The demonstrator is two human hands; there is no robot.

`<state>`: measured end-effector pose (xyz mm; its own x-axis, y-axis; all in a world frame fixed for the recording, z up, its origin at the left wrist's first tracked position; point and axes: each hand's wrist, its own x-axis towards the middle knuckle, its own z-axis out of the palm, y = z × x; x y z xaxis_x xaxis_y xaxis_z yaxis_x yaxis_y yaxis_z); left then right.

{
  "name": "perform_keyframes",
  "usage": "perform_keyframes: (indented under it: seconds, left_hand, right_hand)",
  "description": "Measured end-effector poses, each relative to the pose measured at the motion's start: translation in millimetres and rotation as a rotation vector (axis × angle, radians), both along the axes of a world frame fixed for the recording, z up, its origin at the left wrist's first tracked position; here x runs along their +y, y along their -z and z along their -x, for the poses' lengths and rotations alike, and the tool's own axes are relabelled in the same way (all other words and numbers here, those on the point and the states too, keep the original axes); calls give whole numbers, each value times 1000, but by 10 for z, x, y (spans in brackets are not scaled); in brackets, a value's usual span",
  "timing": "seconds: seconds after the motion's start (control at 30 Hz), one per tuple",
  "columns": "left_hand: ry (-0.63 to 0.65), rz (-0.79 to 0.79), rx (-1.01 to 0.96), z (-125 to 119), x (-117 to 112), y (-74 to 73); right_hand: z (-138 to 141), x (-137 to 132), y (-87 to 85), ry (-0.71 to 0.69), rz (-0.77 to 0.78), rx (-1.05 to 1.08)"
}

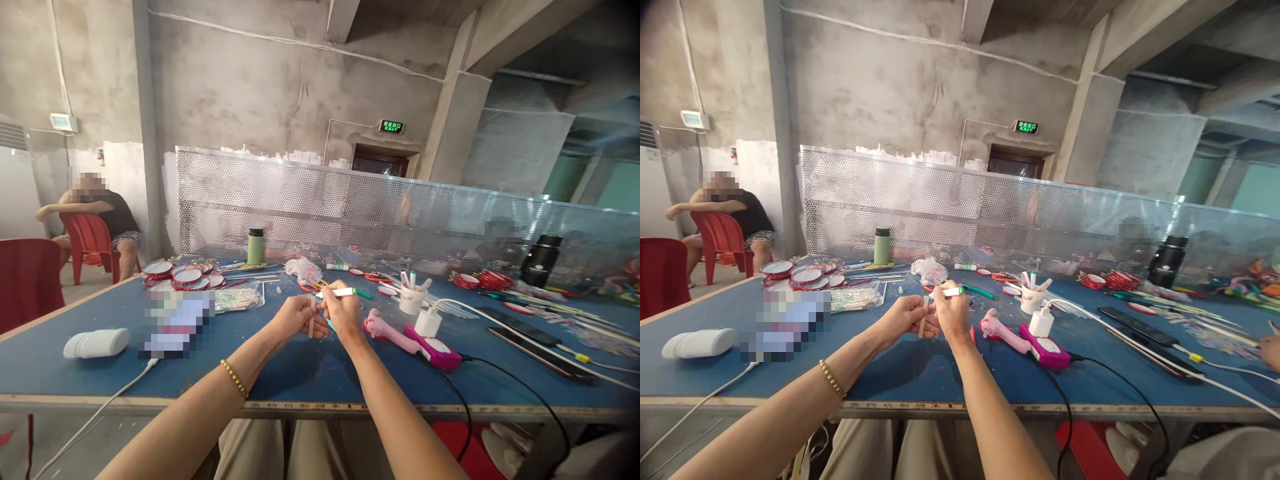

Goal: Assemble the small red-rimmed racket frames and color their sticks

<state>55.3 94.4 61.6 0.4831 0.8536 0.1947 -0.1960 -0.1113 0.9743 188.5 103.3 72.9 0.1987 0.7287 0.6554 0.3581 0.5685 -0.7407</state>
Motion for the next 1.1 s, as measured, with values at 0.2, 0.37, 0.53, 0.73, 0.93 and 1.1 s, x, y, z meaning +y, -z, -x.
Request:
perform_keyframes:
  seconds: [0.2,0.37,0.53,0.73,0.93,1.1]
  left_hand:
    - [-4,1,-1,6,-7,-7]
    - [-1,5,10,0,4,-10]
    - [-2,-10,1,2,12,1]
    - [11,-29,3,-2,54,43]
    - [9,-36,9,-8,67,47]
    - [1,-33,8,-2,47,37]
  right_hand:
    - [8,1,4,-22,-5,24]
    - [13,-3,4,-10,-5,4]
    - [4,9,3,-14,-10,-2]
    - [-5,6,16,-24,-6,-6]
    - [14,-21,-9,-29,5,-4]
    - [9,-4,3,-41,-8,14]
